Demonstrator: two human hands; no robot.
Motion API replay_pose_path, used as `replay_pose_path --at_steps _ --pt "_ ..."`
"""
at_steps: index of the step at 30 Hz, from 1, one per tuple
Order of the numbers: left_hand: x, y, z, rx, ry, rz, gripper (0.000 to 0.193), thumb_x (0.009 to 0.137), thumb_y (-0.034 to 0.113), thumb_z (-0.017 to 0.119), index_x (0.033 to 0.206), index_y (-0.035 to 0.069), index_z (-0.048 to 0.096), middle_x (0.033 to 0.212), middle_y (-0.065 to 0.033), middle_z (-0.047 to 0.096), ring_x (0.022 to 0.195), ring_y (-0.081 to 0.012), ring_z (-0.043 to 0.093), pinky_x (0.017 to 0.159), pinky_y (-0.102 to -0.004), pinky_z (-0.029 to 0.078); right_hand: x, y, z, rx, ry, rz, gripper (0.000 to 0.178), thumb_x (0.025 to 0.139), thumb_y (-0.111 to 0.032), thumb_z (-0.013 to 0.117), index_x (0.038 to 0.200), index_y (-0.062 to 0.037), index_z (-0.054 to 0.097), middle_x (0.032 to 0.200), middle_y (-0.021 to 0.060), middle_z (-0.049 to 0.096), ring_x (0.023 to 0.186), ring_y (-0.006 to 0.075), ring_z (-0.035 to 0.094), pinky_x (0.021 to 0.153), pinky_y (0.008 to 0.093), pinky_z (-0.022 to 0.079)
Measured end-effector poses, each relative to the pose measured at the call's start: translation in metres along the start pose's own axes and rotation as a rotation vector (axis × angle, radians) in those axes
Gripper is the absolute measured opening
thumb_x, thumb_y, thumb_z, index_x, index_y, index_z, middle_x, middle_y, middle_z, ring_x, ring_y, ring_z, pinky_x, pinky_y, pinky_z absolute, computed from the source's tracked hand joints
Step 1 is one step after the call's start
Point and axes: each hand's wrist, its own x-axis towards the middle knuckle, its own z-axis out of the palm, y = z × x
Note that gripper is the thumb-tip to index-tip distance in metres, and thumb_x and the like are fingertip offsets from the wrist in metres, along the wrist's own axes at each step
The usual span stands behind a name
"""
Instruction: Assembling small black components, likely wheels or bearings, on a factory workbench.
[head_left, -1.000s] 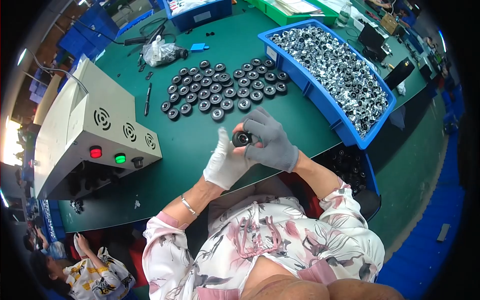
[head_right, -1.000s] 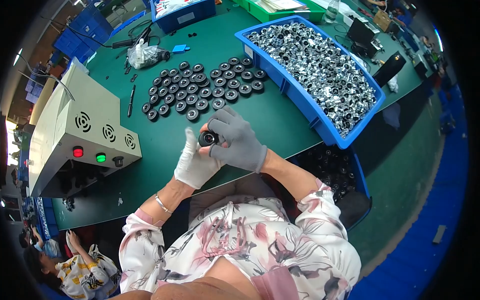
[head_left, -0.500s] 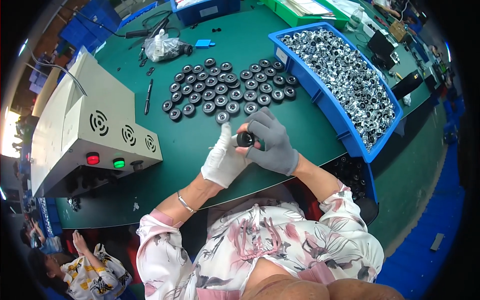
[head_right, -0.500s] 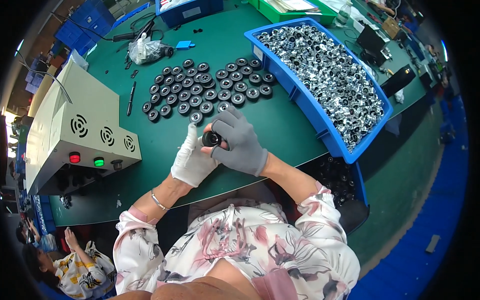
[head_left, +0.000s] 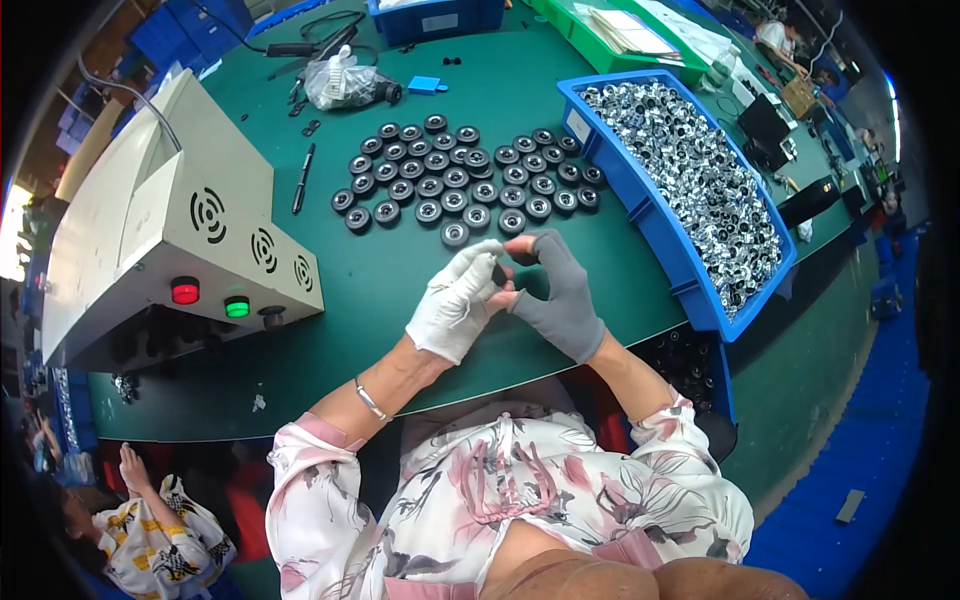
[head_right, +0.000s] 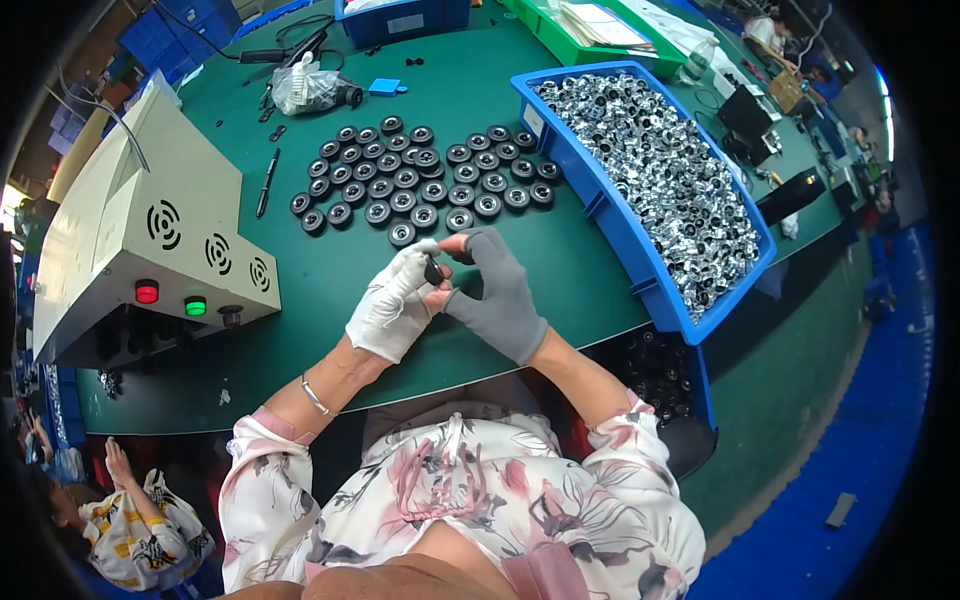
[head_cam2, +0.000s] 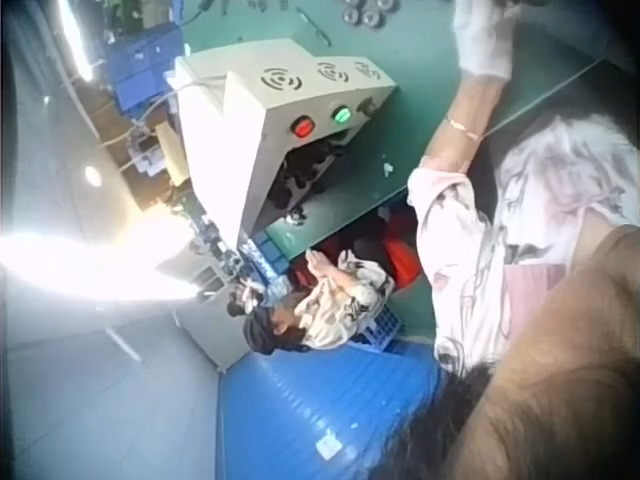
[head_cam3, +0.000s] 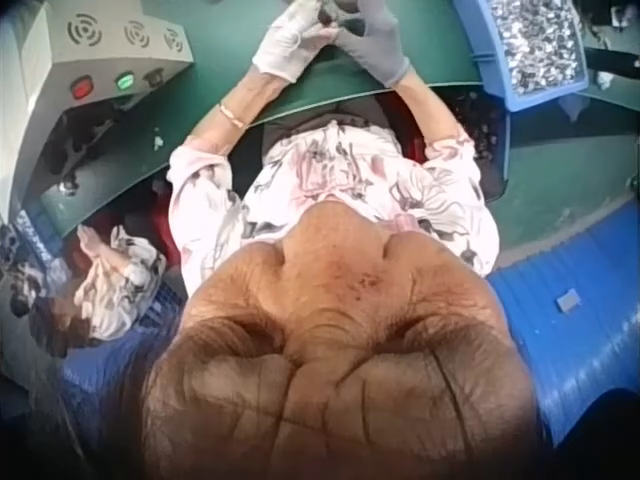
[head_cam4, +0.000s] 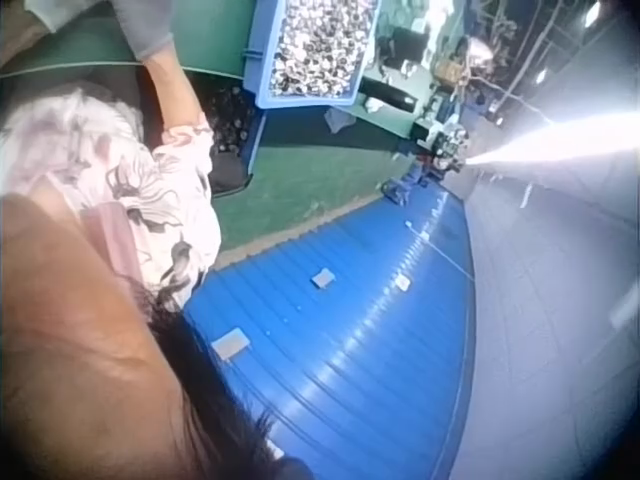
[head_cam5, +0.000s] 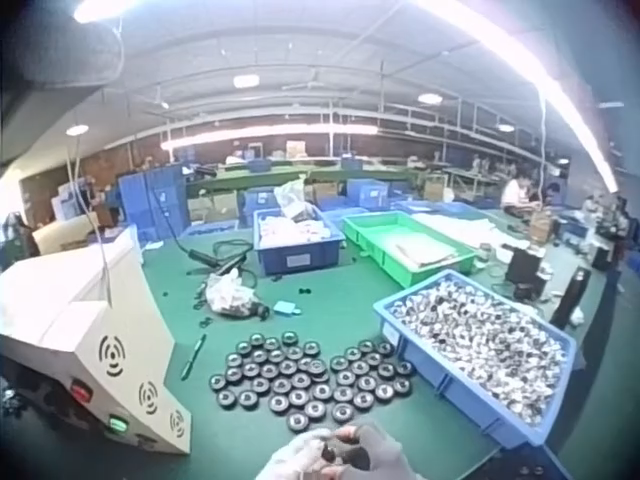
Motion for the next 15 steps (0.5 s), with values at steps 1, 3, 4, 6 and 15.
replay_pose_path --at_steps 1,3,4,6,15 --pt "0.0 -0.002 0.002 0.08 0.041 0.044 0.032 0.099 0.028 0.065 0.12 0.004 0.062 0.107 -0.0095 0.063 0.094 -0.0203 0.064 0.087 -0.0328 0.054 -0.002 -0.005 0.001 -0.034 0.028 0.036 0.036 0.079 -0.009 0.078 0.11 0.0004 0.063 0.105 0.011 0.06 0.093 0.0201 0.061 0.081 0.0317 0.05" --pt "-0.001 0.0 0.006 0.159 0.074 0.079 0.031 0.1 0.027 0.065 0.119 0.004 0.063 0.106 -0.0097 0.064 0.094 -0.0204 0.065 0.087 -0.0332 0.054 -0.007 0.001 0.003 -0.053 0.05 0.018 0.032 0.08 -0.008 0.076 0.109 0.0012 0.065 0.102 0.0108 0.061 0.092 0.0203 0.062 0.081 0.0314 0.05" --pt "-0.001 0.003 0.007 0.071 0.079 0.05 0.029 0.1 0.024 0.064 0.118 0.002 0.063 0.107 -0.0102 0.065 0.096 -0.0213 0.066 0.088 -0.0343 0.055 -0.009 0.003 0.003 -0.067 0.072 0.0 0.029 0.081 -0.006 0.075 0.107 0.0019 0.066 0.1 0.0106 0.062 0.09 0.0205 0.063 0.081 0.031 0.05" --pt "0.0 0.005 0.007 -0.015 0.08 0.024 0.026 0.1 0.021 0.064 0.117 0.001 0.063 0.108 -0.0106 0.066 0.099 -0.0221 0.067 0.09 -0.0354 0.056 -0.004 0.0 0.0 -0.005 0.071 0.073 0.028 0.081 -0.006 0.074 0.107 0.0024 0.067 0.099 0.0103 0.062 0.089 0.0206 0.063 0.081 0.0309 0.05" --pt "0.003 -0.005 -0.006 0.119 0.102 0.101 0.023 0.1 0.017 0.062 0.115 -0.001 0.062 0.112 -0.0116 0.068 0.102 -0.0226 0.068 0.092 -0.0374 0.056 -0.008 -0.009 0.009 -0.085 0.08 0.097 0.048 0.077 -0.013 0.079 0.121 0.0002 0.064 0.102 0.0116 0.061 0.091 0.0247 0.06 0.08 0.0345 0.05"
